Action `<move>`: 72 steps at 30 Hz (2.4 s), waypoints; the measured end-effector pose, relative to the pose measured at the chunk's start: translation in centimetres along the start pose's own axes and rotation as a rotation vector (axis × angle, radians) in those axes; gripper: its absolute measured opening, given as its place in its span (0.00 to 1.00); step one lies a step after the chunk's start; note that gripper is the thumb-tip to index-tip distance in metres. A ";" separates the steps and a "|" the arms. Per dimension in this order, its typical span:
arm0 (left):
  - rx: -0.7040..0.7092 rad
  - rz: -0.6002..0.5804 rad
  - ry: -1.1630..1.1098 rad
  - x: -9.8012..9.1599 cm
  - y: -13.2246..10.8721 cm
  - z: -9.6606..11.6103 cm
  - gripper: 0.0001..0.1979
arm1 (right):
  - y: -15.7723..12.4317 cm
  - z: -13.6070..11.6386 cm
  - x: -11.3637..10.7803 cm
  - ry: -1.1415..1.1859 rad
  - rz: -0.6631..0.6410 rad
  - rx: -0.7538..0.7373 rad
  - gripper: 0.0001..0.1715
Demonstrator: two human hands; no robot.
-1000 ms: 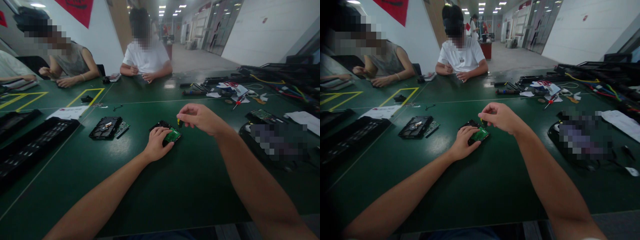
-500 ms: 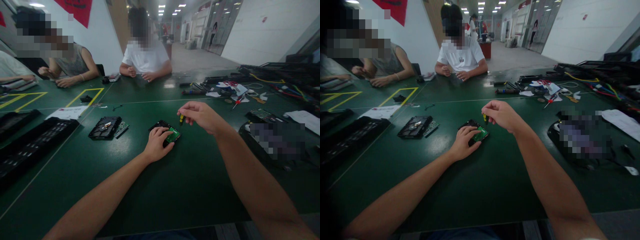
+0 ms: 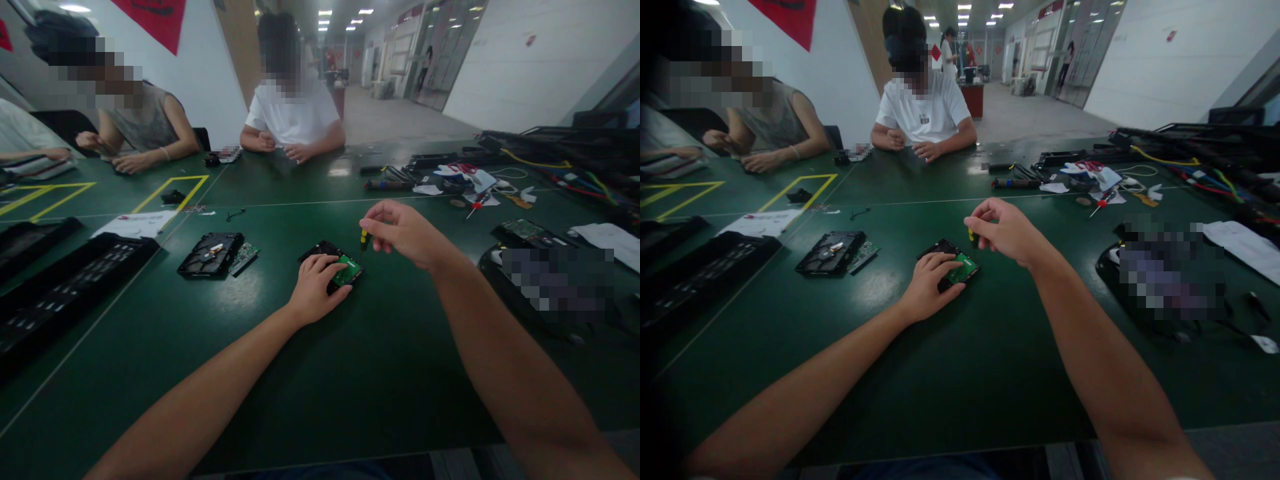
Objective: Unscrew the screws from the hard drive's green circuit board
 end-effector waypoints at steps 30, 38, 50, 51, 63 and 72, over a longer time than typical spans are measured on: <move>0.013 0.002 0.018 -0.1 0.0 0.2 0.21 | 0.3 0.0 -0.6 -0.022 0.041 -0.011 0.12; -0.004 -0.008 0.012 -0.1 0.0 0.3 0.22 | -0.3 -0.3 -0.4 -0.107 0.049 -0.020 0.20; 0.010 -0.008 0.019 -0.2 0.0 0.4 0.21 | 0.0 -0.3 -0.4 0.022 0.005 -0.019 0.07; 0.010 -0.008 0.018 -0.2 0.0 0.4 0.21 | 0.1 -0.2 -0.4 0.031 0.007 -0.011 0.08; 0.001 -0.009 0.018 -0.1 0.0 0.2 0.21 | -0.2 -0.6 -1.1 -0.126 0.089 -0.079 0.12; 0.010 -0.008 0.032 0.0 0.0 0.2 0.22 | -0.3 -0.9 -0.2 -0.050 0.044 -0.081 0.07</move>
Point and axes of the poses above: each hand's wrist, its own y-axis towards the middle knuckle, its own x-axis out of the palm, z = x × y, the point moved 9 cm from there along y, towards the middle knuckle, and after that the axes turned 11 degrees about x, right-handed, at the moved point
